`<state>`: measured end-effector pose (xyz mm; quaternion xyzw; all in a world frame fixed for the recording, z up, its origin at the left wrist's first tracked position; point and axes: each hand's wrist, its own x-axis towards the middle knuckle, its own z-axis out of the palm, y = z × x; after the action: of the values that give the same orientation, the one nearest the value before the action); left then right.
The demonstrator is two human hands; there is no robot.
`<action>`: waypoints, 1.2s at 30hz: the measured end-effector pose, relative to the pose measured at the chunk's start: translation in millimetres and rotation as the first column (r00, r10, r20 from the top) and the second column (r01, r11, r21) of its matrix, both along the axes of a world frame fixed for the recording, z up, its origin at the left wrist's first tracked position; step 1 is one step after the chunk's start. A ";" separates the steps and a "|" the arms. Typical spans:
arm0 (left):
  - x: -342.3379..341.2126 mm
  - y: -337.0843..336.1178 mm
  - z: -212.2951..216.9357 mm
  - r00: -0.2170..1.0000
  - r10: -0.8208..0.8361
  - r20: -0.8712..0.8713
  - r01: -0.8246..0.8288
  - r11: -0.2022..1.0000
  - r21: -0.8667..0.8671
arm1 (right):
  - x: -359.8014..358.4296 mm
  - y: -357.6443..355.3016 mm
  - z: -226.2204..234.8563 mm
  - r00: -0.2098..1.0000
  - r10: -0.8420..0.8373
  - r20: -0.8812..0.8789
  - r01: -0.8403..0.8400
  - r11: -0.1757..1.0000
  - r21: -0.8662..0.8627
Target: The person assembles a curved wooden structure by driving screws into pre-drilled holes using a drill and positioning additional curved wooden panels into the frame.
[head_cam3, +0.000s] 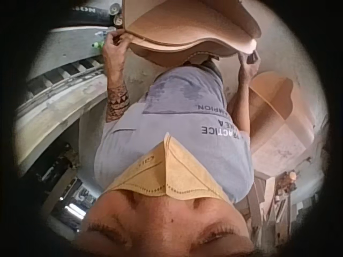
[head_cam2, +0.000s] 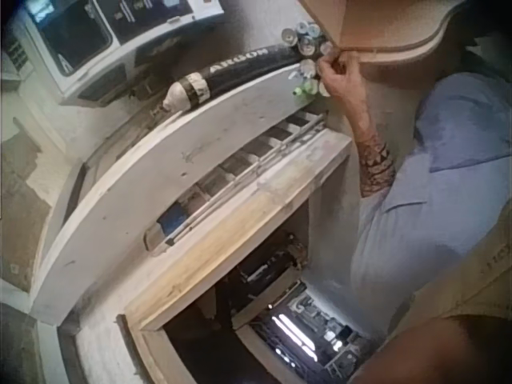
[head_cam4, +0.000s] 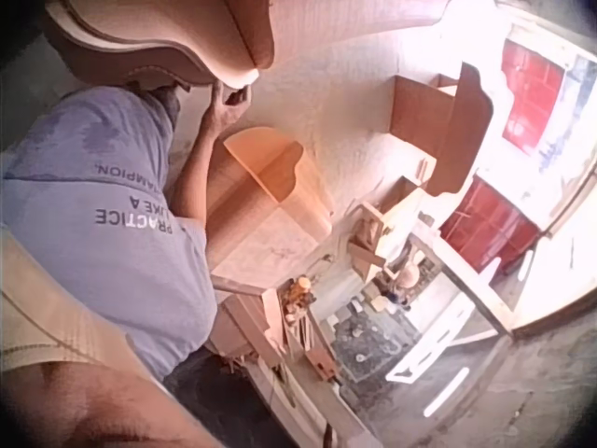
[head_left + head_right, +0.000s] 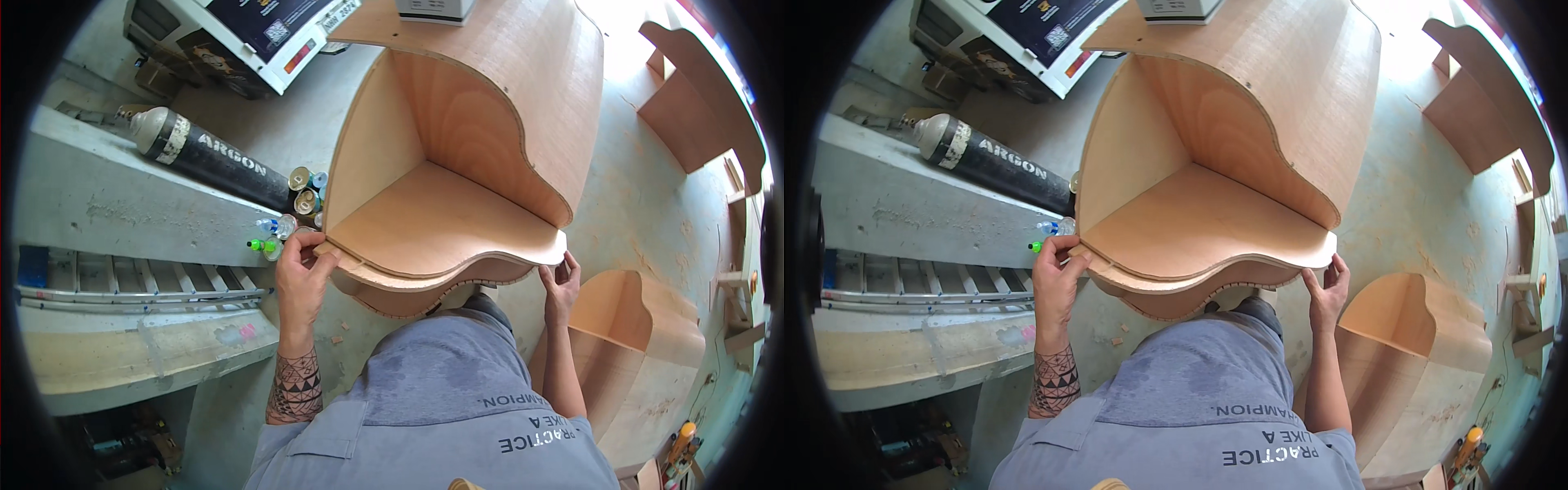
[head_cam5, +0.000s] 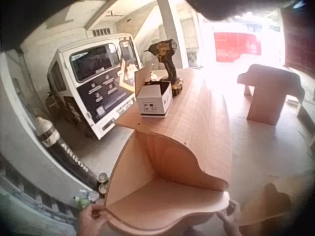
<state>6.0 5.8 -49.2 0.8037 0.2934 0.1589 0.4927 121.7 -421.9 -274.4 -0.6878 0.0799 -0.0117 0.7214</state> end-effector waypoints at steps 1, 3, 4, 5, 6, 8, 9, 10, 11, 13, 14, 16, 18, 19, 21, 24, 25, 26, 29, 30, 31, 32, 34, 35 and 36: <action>-1.4 0.3 -3.8 1.000 -0.022 -0.005 0.022 1.000 -0.009 | -0.6 -3.9 -1.5 1.000 0.017 0.014 -0.016 0.999 -0.037; -5.9 2.1 -11.5 1.000 0.025 0.014 -0.026 0.993 0.113 | -1.0 1.7 9.3 1.000 0.006 -0.023 -0.010 0.988 -0.153; -7.9 2.7 -15.0 0.999 0.028 0.027 -0.032 0.990 0.135 | -1.1 5.0 11.9 1.000 0.005 -0.028 -0.009 0.987 -0.160; -7.0 1.1 -15.4 1.000 0.027 0.000 -0.027 0.984 0.174 | -2.4 7.0 12.0 0.999 -0.002 -0.033 -0.003 0.985 -0.172; -4.6 -2.6 -13.4 1.000 0.026 -0.008 -0.024 0.979 0.200 | -3.5 9.0 8.4 0.999 -0.003 -0.035 -0.002 0.991 -0.131; -2.3 -8.6 -8.4 1.000 0.027 -0.008 -0.025 0.972 0.233 | -4.5 13.6 1.7 0.999 -0.006 -0.036 0.005 0.999 -0.033; -3.8 -6.6 -12.0 1.000 0.031 0.000 -0.030 0.972 0.234 | -6.5 21.5 13.8 0.998 -0.024 -0.050 0.021 0.999 -0.049; -4.4 -3.2 -12.7 1.000 0.019 0.007 -0.020 0.976 0.219 | -7.6 24.8 10.3 0.998 -0.053 -0.039 0.052 0.998 -0.025; -5.1 1.1 -18.5 1.000 0.021 -0.001 -0.020 0.975 0.220 | -8.7 25.8 0.3 0.996 -0.085 -0.026 0.085 0.996 -0.005; -4.3 -0.4 -17.8 1.000 0.021 0.006 -0.022 0.978 0.206 | -11.8 27.8 -12.0 0.995 -0.087 -0.051 0.091 0.992 0.084; -3.7 -5.5 -13.0 1.000 0.027 -0.004 -0.026 0.978 0.205 | -12.0 30.8 -10.0 0.995 -0.084 -0.051 0.088 0.994 0.069; -4.0 -4.4 -14.0 1.000 0.018 -0.004 -0.017 0.986 0.166 | -14.3 32.2 -6.7 0.989 -0.121 -0.088 0.127 0.990 0.058; -3.4 -6.6 -13.0 1.000 0.003 -0.007 -0.002 0.988 0.155 | -13.3 28.0 -4.0 0.984 -0.153 -0.087 0.157 0.987 0.039; -6.1 -6.8 -14.2 1.000 0.014 -0.005 -0.013 0.986 0.163 | -12.3 27.1 2.3 0.990 -0.122 -0.072 0.122 0.993 -0.006; -6.1 -8.2 -12.0 1.000 0.026 -0.002 -0.025 0.984 0.178 | -9.1 24.5 4.0 0.994 -0.089 -0.057 0.087 0.995 -0.044; -3.8 -12.0 -2.3 1.000 -0.012 -0.026 0.021 0.914 0.406 | -1.5 23.5 1.3 0.992 -0.104 0.070 0.114 0.979 -0.171; -0.4 -14.5 4.0 0.997 -0.082 0.004 0.072 0.904 0.421 | 3.6 24.2 -1.1 0.993 -0.091 0.074 0.102 0.982 -0.162; 3.5 -16.9 10.3 0.988 -0.152 0.032 0.123 0.891 0.437 | 9.3 22.0 -4.2 0.985 -0.117 0.127 0.144 0.961 -0.235; 20.0 -21.6 33.6 0.972 -0.233 -0.029 0.190 0.707 0.681 | 18.7 21.4 -8.0 0.967 -0.140 0.213 0.204 0.925 -0.319; 26.5 -13.8 40.9 0.960 -0.270 -0.070 0.232 0.634 0.738 | 20.6 19.1 -13.3 0.959 -0.126 0.256 0.205 0.927 -0.314; 34.3 -9.9 47.5 0.966 -0.250 -0.064 0.212 0.630 0.747 | 23.7 18.6 -16.9 0.948 -0.112 0.298 0.206 0.930 -0.304; 42.8 -3.9 51.6 0.941 -0.318 -0.113 0.306 0.668 0.678 | 25.9 20.0 -18.4 0.928 -0.127 0.351 0.210 0.955 -0.210; 54.5 1.1 56.3 0.899 -0.416 -0.138 0.423 0.742 0.520 | 25.9 13.3 -24.7 0.928 -0.144 0.343 0.205 0.967 -0.148; 52.7 -2.4 62.1 0.906 -0.401 -0.135 0.408 0.741 0.533 | 25.9 10.5 -26.5 0.931 -0.143 0.337 0.218 0.956 -0.196; 51.3 -6.9 67.3 0.901 -0.406 -0.151 0.419 0.727 0.544 | 25.8 8.3 -28.8 0.930 -0.137 0.342 0.215 0.955 -0.204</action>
<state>57.4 -1.0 18.1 0.9591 0.0526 0.1164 0.2525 147.6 -413.7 -303.2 -0.7479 0.0200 -0.1991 0.6329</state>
